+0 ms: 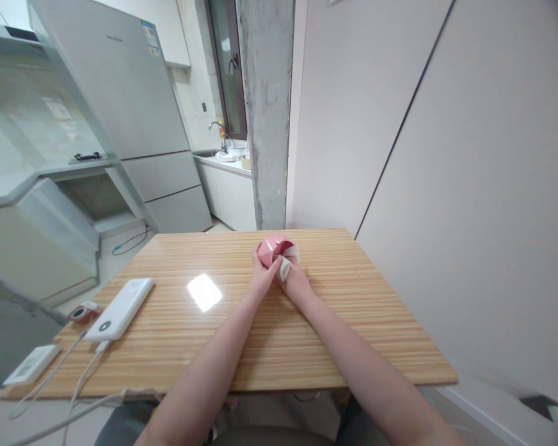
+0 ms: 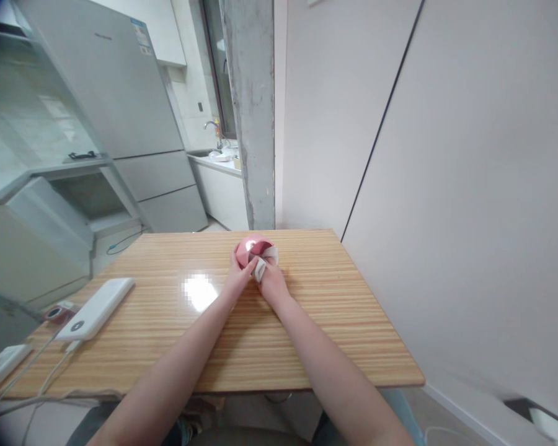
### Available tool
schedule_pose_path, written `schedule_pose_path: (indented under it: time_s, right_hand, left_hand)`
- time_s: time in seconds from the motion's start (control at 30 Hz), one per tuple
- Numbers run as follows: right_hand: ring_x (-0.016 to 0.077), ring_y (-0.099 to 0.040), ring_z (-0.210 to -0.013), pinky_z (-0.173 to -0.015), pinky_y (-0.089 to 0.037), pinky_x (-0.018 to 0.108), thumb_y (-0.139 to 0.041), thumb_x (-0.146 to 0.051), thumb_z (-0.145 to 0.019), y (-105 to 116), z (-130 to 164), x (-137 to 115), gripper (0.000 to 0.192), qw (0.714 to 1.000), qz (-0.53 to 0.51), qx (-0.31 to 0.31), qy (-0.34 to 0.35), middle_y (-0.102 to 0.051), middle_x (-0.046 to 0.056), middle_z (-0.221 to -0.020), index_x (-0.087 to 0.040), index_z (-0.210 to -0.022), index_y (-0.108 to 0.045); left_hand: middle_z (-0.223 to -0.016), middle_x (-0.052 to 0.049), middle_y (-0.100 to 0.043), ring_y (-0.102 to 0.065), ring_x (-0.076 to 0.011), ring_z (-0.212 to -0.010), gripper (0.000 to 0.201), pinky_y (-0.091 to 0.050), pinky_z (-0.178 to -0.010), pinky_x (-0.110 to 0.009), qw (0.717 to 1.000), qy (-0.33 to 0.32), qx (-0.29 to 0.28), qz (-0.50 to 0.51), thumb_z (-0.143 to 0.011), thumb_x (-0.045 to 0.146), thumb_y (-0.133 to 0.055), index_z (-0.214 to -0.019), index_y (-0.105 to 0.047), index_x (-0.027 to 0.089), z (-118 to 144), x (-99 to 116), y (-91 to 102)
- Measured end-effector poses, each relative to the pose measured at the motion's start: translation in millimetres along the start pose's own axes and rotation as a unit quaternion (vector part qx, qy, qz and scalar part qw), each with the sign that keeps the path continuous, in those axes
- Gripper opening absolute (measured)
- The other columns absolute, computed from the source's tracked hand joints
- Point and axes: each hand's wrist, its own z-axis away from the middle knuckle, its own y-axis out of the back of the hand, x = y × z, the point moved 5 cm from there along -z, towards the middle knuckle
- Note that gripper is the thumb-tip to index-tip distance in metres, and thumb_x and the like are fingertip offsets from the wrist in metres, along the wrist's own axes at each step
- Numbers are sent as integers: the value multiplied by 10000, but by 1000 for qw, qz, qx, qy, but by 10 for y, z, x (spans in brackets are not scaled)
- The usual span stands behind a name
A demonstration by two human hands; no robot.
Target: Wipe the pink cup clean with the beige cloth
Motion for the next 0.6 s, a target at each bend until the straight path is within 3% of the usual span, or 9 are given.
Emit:
schedule_pose_path:
  time_s: [0.07, 0.17, 0.27, 0.33, 0.43, 0.6]
  right_hand:
    - [210, -567, -1070, -944, -467, 333, -536, -80, -793, 1, 7, -9, 466, 1000, -28, -9, 3, -612, 110, -1139, -175, -1249, -535]
    - [193, -583, -1008, -894, -487, 306, -500, -81, -821, -33, -4, -91, 366, 997, -35, -41, 50, -639, 102, -1058, -157, -1169, -582]
    - [212, -573, -1009, -905, -482, 338, -477, -149, -876, -97, -22, -146, 263, 994, 25, -64, 90, -656, 112, -1019, -145, -1091, -629]
    - [235, -562, -1038, -928, -469, 379, -475, -193, -896, -120, -30, -119, 247, 992, 75, -60, 76, -656, 122, -1044, -152, -1071, -644]
    - [263, -546, -1088, -947, -457, 413, -492, -213, -893, -89, -27, -26, 235, 994, 102, -27, 22, -651, 126, -1084, -175, -1057, -657]
    - [229, -552, -1125, -990, -452, 362, -502, -198, -872, -48, -13, 72, 345, 1000, 7, 17, -5, -632, 114, -1152, -181, -1208, -577]
  left_hand:
    - [-1273, -149, -536, -561, -214, -1144, 703, -444, -983, -345, 1000, 10, 21, -15, -724, 388, -696, -1291, -338, 179, -25, -61, 22]
    - [-1196, -150, -575, -577, -221, -1109, 544, -448, -968, -361, 997, 15, 45, -66, -799, 417, -596, -1228, -400, 147, -104, -27, 178]
    - [-1096, -113, -622, -606, -239, -1033, 498, -458, -934, -384, 985, -41, 6, -165, -785, 447, -605, -1176, -478, 167, -155, 154, 305]
    - [-1053, -92, -639, -618, -244, -996, 501, -462, -919, -390, 976, -73, -32, -205, -767, 472, -622, -1164, -511, 185, -140, 246, 312]
    - [-1046, -92, -639, -624, -235, -982, 650, -467, -916, -390, 980, -68, -46, -179, -739, 475, -656, -1276, -444, 177, -84, 241, 230]
    - [-1221, -144, -578, -597, -224, -1091, 929, -460, -962, -376, 999, -17, -39, -32, -707, 428, -704, -1438, -183, 188, 16, 27, -35]
